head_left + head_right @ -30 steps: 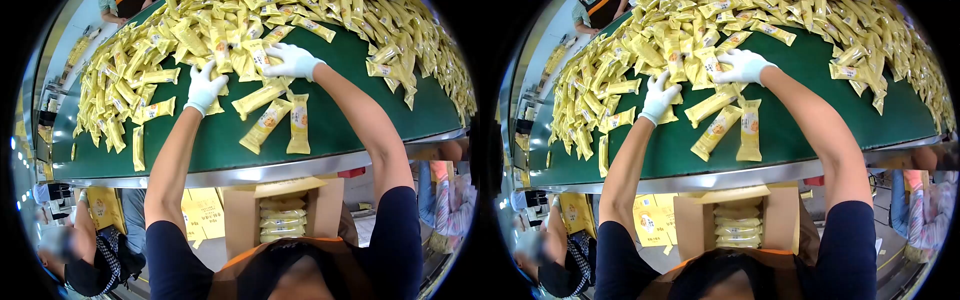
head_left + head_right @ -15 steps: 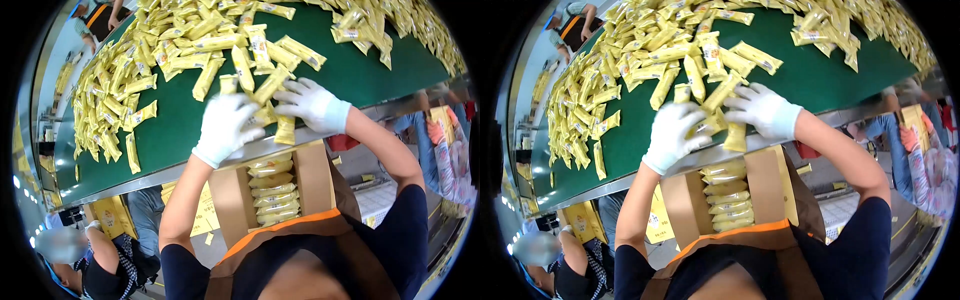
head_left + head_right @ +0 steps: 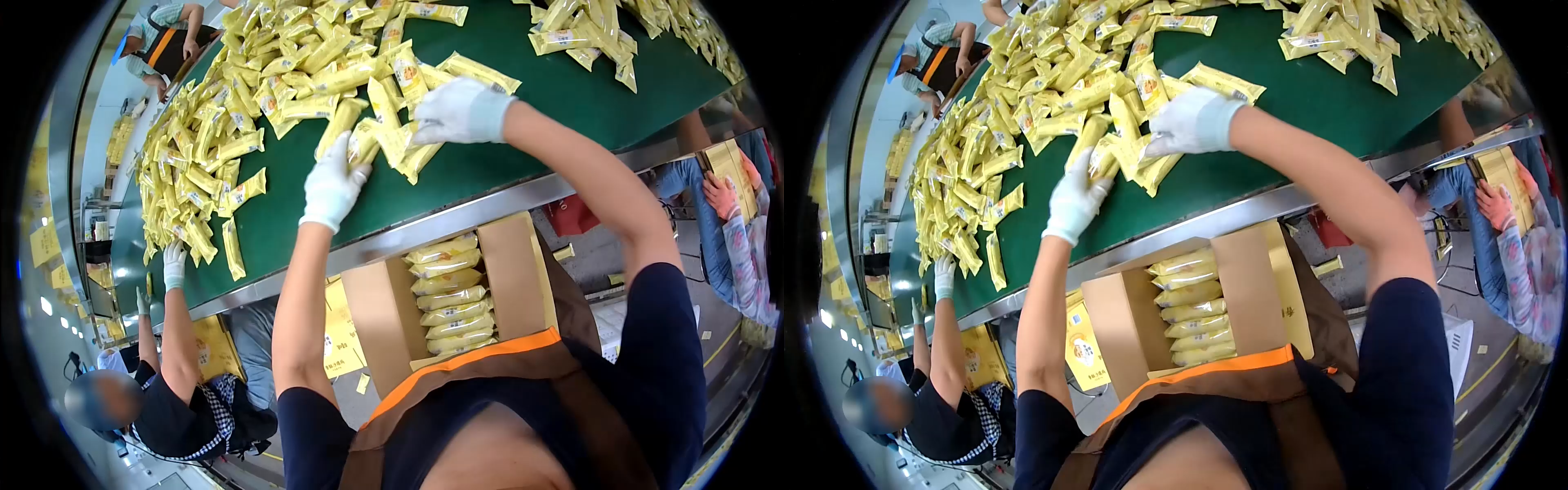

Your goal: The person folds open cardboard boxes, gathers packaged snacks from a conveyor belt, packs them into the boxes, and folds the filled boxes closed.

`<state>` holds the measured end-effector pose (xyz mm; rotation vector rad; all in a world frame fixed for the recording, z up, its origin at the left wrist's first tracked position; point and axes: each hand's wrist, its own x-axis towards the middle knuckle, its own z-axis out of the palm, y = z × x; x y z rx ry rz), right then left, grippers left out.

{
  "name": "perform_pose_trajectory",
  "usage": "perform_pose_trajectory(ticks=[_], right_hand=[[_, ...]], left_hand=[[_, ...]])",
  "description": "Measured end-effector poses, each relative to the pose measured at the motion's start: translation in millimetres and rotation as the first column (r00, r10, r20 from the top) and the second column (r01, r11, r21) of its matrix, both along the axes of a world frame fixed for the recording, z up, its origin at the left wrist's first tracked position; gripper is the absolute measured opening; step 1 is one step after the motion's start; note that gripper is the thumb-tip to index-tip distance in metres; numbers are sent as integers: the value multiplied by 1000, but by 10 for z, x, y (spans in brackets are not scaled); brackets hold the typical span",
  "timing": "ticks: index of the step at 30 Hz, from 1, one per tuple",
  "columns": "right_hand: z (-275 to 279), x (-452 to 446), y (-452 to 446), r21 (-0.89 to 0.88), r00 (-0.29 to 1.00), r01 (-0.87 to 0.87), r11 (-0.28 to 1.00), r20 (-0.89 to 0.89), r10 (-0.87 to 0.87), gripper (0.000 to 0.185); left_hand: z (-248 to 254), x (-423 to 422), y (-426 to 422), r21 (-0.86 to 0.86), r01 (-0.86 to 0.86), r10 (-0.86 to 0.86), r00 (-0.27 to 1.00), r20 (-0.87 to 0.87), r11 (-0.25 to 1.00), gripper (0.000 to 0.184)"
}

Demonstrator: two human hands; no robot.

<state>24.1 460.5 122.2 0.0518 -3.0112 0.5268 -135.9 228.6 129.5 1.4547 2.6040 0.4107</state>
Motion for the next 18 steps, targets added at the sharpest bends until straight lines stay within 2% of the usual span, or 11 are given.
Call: perform_pose_trajectory(ticks=[2, 4, 5, 7, 10, 11, 13, 15, 16, 17, 18], right_hand=[[72, -28, -27, 123, 998, -53, 991, -25, 57, 43], [13, 205, -70, 145, 969, -144, 979, -180, 170, 47], [-63, 328, -123, 121, 969, -181, 976, -148, 198, 49], [47, 596, -322, 76, 990, -138, 988, 39, 135, 52], [37, 929, -416, 160, 996, 46, 986, -82, -33, 53], [67, 945, -381, 182, 997, 73, 981, -9, -73, 55], [193, 974, -306, 219, 978, 124, 968, 138, -157, 57], [539, 793, -128, -77, 895, 276, 958, 384, -227, 56], [719, 687, -14, -203, 826, 469, 860, 446, -345, 74], [556, 613, 236, -398, 882, 468, 789, 265, -390, 78], [624, 486, 424, -214, 839, 541, 814, 211, -502, 80]], left_hand=[[84, 33, 77, -172, -80, 88, 995, 42, 982, 66], [108, -95, -134, -195, 5, -21, 997, -79, 981, 66], [115, -164, -272, -210, 47, -77, 988, -133, 976, 66], [135, -311, -510, -234, 100, -142, 975, -169, 967, 68], [2, -278, -692, -152, 63, -90, 979, -182, 986, 65], [-10, -233, -690, -118, 50, -73, 978, -196, 992, 65], [-20, -212, -705, -70, 35, -41, 996, -82, 997, 62], [-61, -348, -696, -12, -25, 26, 995, 92, 1000, 61], [-105, -414, -723, 89, 7, -26, 977, 213, 996, 60], [-51, -434, -717, 21, 3, -8, 960, 279, 1000, 59], [47, -438, -693, -50, 3, 14, 939, 342, 999, 59]])
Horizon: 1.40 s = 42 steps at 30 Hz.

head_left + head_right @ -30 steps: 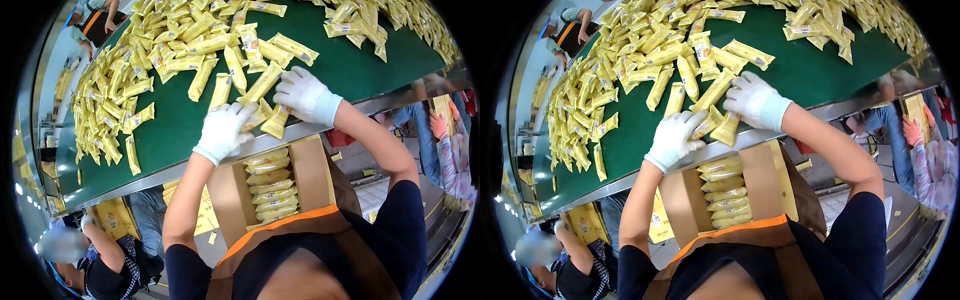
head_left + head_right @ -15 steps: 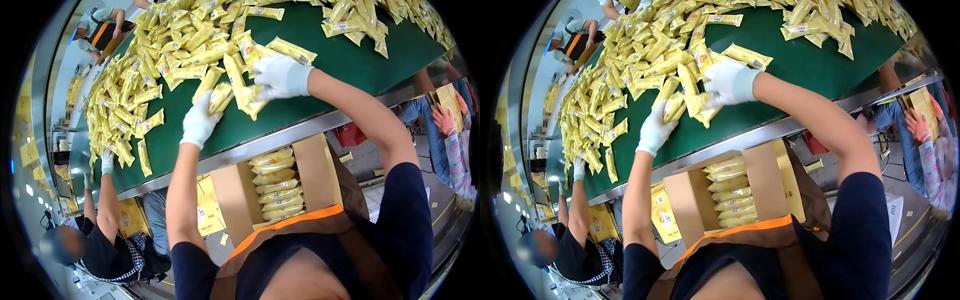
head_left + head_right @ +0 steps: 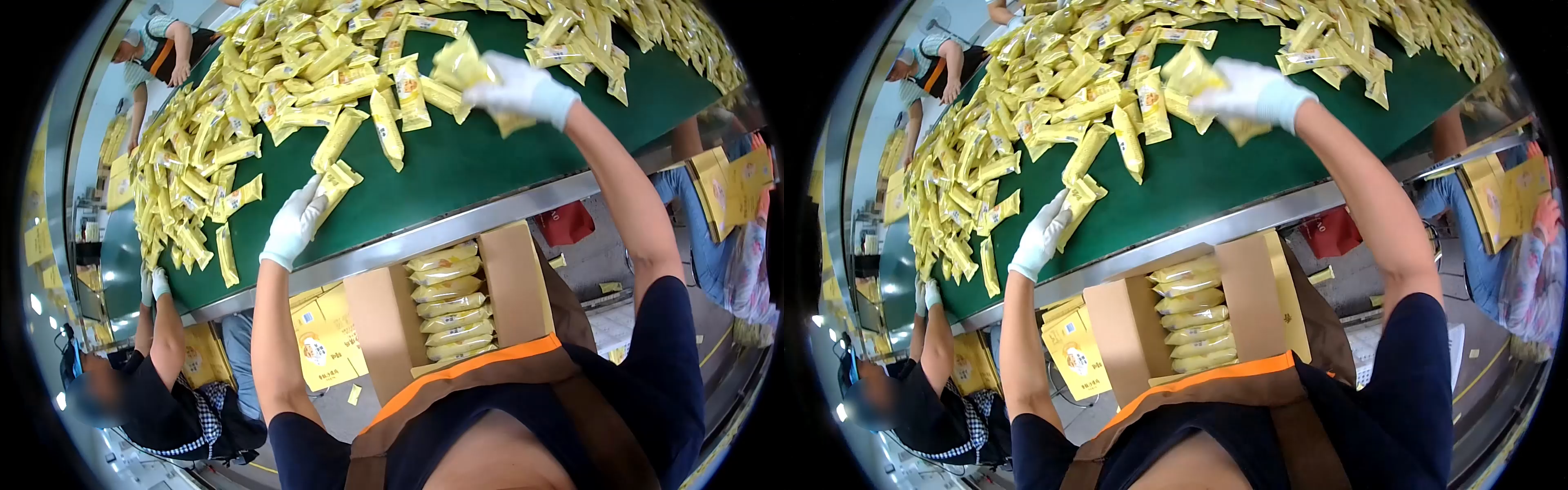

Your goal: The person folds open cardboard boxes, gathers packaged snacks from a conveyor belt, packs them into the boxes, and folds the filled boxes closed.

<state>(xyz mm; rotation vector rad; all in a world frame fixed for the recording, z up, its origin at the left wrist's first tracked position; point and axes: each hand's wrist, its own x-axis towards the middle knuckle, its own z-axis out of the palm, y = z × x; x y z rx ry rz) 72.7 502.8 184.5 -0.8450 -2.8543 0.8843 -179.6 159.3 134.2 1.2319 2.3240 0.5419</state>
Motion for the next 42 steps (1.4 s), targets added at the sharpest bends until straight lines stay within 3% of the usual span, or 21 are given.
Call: perform_pose_trajectory(ticks=[1, 3, 5, 6, 9, 10, 13, 15, 16, 17, 19, 21, 24, 26, 28, 30, 32, 34, 36, 39, 42], right_hand=[[-73, -76, 165, 40, 993, 93, 995, -83, -89, 82], [-489, -356, 527, -238, 999, 30, 971, 25, -25, 85], [-568, -452, 226, -22, 987, 33, 999, 157, -29, 88], [-417, -409, 37, -20, 987, -6, 1000, 158, 9, 87], [-422, -251, 8, 78, 976, -33, 996, 217, 15, 82], [-382, -170, -15, 107, 970, -60, 992, 242, 33, 81], [-285, 120, -181, 245, 963, -146, 958, 259, 81, 73], [-180, 264, -211, 459, 957, -176, 871, 285, 43, 68], [-184, 331, -169, 549, 971, -153, 822, 237, 22, 67], [-200, 412, -136, 629, 982, -123, 767, 191, 0, 66], [-388, 481, -31, 526, 942, -160, 835, 334, -30, 73], [-449, 561, 37, 500, 967, -165, 850, 250, 41, 83], [-639, 615, 11, 629, 984, -166, 760, 161, 82, 91], [-394, 537, -30, 472, 948, -155, 868, 319, -4, 94], [-271, 515, -80, 421, 912, -174, 890, 410, -15, 97], [-314, 585, -136, 481, 965, -192, 856, 253, 75, 97], [-449, 659, -64, 551, 994, -103, 828, 42, 96, 93], [-490, 710, 80, 358, 984, -78, 930, 180, 13, 86], [-423, 679, 152, 151, 966, -16, 988, 256, -24, 76], [-293, 567, -140, -93, 995, -94, 991, 31, 97, 74], [-170, 40, -632, -148, 936, -329, 933, -183, 301, 76]], left_hand=[[56, 3, 20, -73, 6, -1, 998, 69, 997, 59], [52, 16, 29, -79, 43, -45, 999, -16, 996, 58], [-34, 69, -5, -80, 117, -131, 970, -206, 990, 58], [143, 231, 49, -162, 90, -117, 980, -164, 983, 66], [137, 359, 68, -12, 47, -49, 976, -212, 999, 74], [46, 272, 81, 149, 44, -12, 979, -204, 988, 76], [365, 248, 502, 381, -229, 149, 963, 226, 896, 79], [242, 12, 754, 366, -184, 142, 980, 139, 912, 82], [127, -129, 883, 254, -61, 78, 995, -61, 965, 84], [-50, -211, 991, 157, -46, 57, 996, -68, 986, 86], [-492, -470, 1064, 228, 4, 1, 1000, -23, 974, 86], [-334, -309, 1014, 227, 42, -33, 999, -44, 973, 84], [-76, -73, 870, -64, 65, -81, 957, -279, 996, 83], [-18, 13, 738, -172, 17, -78, 931, -356, 985, 85], [-66, 9, 634, -56, 22, -40, 936, -348, 998, 85], [-107, -24, 567, 105, 7, 27, 947, -320, 994, 92], [-76, -83, 629, -100, -82, 42, 938, -345, 992, 98], [-42, -80, 701, -261, -128, 21, 925, -378, 957, 109], [109, 101, 746, -271, -110, -19, 901, -434, 956, 109], [-1, 274, 622, -185, -109, 27, 918, -395, 977, 102], [67, 341, 594, -161, -115, 58, 945, -323, 980, 101]])
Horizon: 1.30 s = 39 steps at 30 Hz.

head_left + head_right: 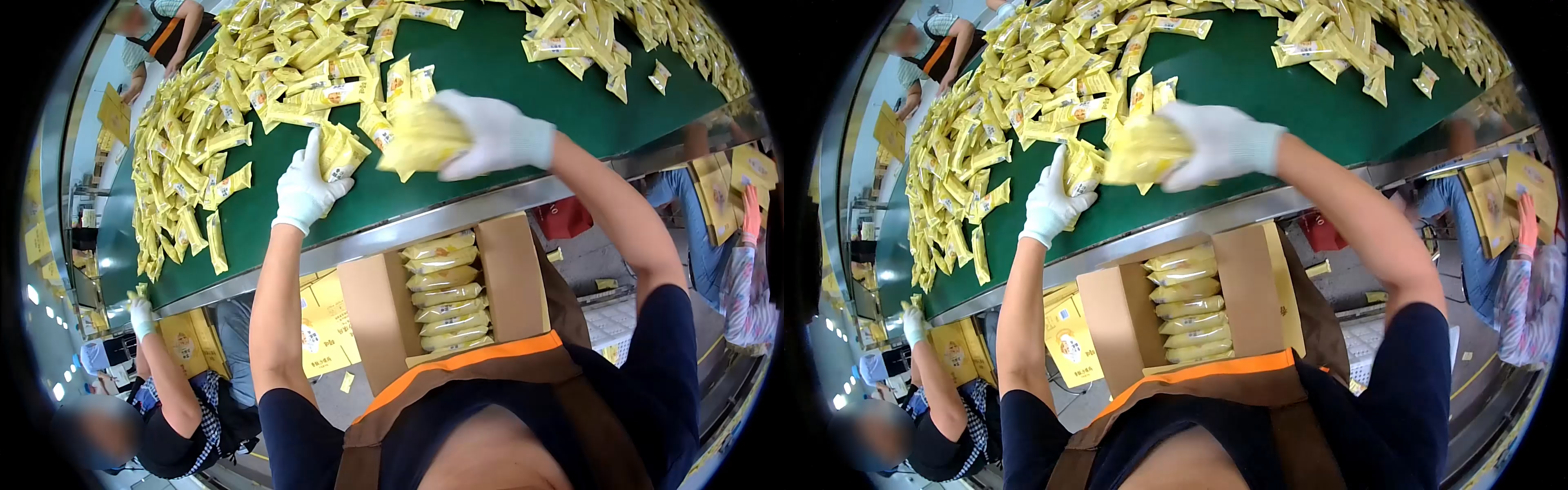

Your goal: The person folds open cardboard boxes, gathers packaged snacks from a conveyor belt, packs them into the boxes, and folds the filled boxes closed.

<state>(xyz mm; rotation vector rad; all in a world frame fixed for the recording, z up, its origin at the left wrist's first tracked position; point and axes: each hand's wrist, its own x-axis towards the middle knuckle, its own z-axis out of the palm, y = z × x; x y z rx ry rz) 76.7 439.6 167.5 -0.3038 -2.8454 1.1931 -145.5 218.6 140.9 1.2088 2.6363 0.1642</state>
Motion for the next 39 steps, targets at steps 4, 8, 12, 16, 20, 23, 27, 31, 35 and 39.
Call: perform_pose_trajectory(ticks=[4, 8, 12, 16, 20, 23, 27, 31, 35, 39], right_hand=[[-202, -392, -69, 276, 982, -149, 949, 151, 110, 76], [-215, 57, 364, 185, 981, -32, 982, 192, -4, 74], [-382, 343, 718, -579, 956, 214, 787, -41, -291, 58], [-283, 512, 755, -816, 909, 233, 529, -11, -417, 56], [-188, 344, 600, -825, 928, 234, 514, 31, -372, 58], [-213, -127, 547, -876, 959, 141, 462, 5, -284, 58], [-570, -854, 503, -543, 929, 329, 773, 41, -367, 71], [-326, -966, 254, -176, 901, 375, 910, 301, -313, 106], [-266, -953, 48, 78, 888, 337, 938, 303, -345, 108], [-148, -498, 29, 328, 934, 274, 904, 134, -331, 93]], left_hand=[[-66, -189, -152, 366, -47, -26, 981, 193, 930, 101], [358, 289, 29, 610, -124, -245, 840, 484, 783, 99], [321, 441, 667, 360, 214, -359, 842, 403, 908, 109], [165, 310, 818, 135, 235, -265, 921, 287, 962, 111], [56, -6, 354, 346, -32, -110, 918, 382, 938, 114], [221, -95, 129, 458, -196, -189, 721, 666, 867, 111], [70, -8, 151, 422, 115, -389, 652, 651, 899, 105], [85, 310, 70, 82, 446, -454, 882, 130, 891, 104], [34, 633, -82, 42, 589, -556, 782, -281, 807, 96], [44, 662, -83, 118, 479, -463, 875, -140, 870, 94]])
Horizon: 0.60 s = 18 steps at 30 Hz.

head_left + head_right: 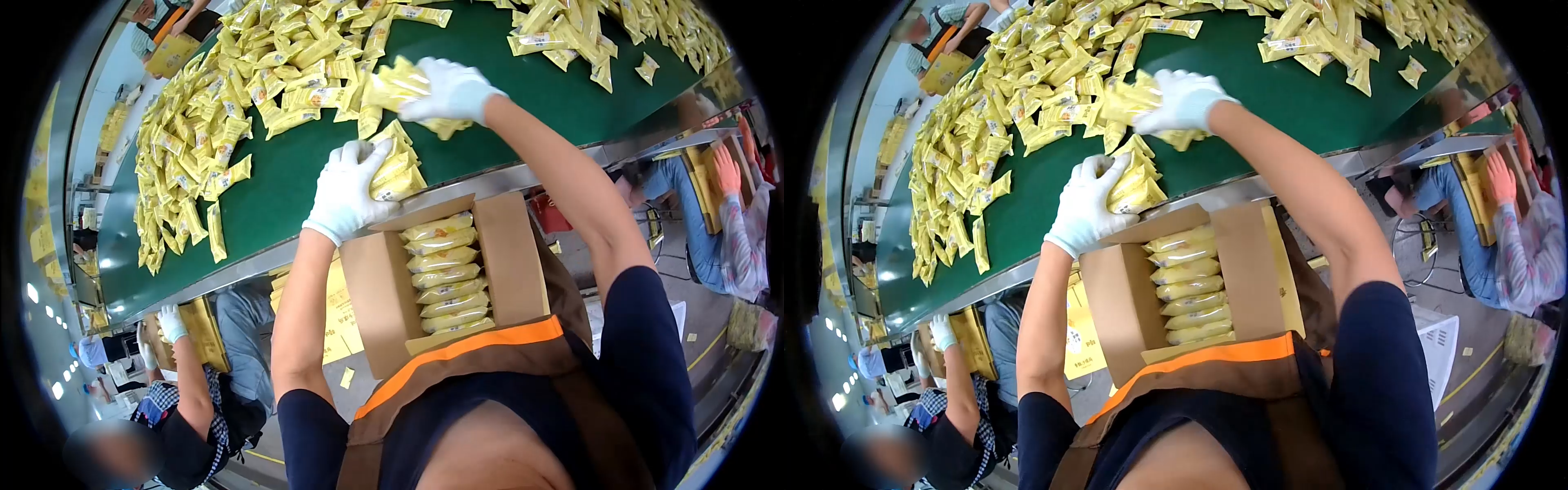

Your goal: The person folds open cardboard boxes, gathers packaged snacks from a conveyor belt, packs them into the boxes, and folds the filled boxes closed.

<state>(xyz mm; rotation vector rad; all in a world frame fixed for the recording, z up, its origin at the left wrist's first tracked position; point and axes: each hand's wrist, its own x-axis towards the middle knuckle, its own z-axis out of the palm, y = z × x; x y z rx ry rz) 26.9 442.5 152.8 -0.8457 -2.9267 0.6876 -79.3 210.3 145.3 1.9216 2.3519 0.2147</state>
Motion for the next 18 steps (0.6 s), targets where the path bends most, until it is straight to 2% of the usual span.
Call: perform_pose_trajectory(ticks=[1, 2, 4, 6, 8, 10, 13, 15, 17, 18], right_hand=[[48, 185, 27, 172, 1000, -8, 985, 1, 8, 85], [49, 428, 60, 371, 996, -22, 929, -68, 50, 77], [-13, 818, 204, 413, 997, -76, 908, 55, 58, 80], [-287, 1110, 320, 378, 994, -112, 919, 48, 102, 78], [-229, 1191, 338, 306, 987, -162, 938, 44, 156, 92], [-301, 1167, 316, 352, 990, -136, 926, 91, 111, 100], [-63, 1041, 225, 190, 956, -114, 975, 287, 55, 102], [35, 1093, 248, 8, 992, -40, 999, 122, 38, 103], [371, 1213, 148, -242, 994, -35, 970, -109, 8, 101], [818, 1316, -79, -415, 999, -9, 910, -49, -12, 101]], left_hand=[[-9, 4, -3, 17, -18, 17, 999, 29, 1000, 94], [-37, -11, 6, -8, -34, 34, 999, -18, 999, 95], [-94, -59, 76, -68, -53, 46, 993, -106, 996, 98], [-20, -112, 202, -249, -58, 38, 996, -86, 967, 102], [162, -6, 297, -393, -86, 36, 990, -134, 916, 106], [13, 18, 258, -326, -86, 38, 988, -152, 941, 108], [-80, -1, 160, -278, -114, 84, 989, -118, 954, 111], [-2, 14, 89, -246, -149, 143, 989, -42, 958, 110], [-95, -197, -211, 23, -265, 252, 937, 241, 964, 108], [-125, -278, -384, 136, -341, 267, 883, 386, 930, 107]])
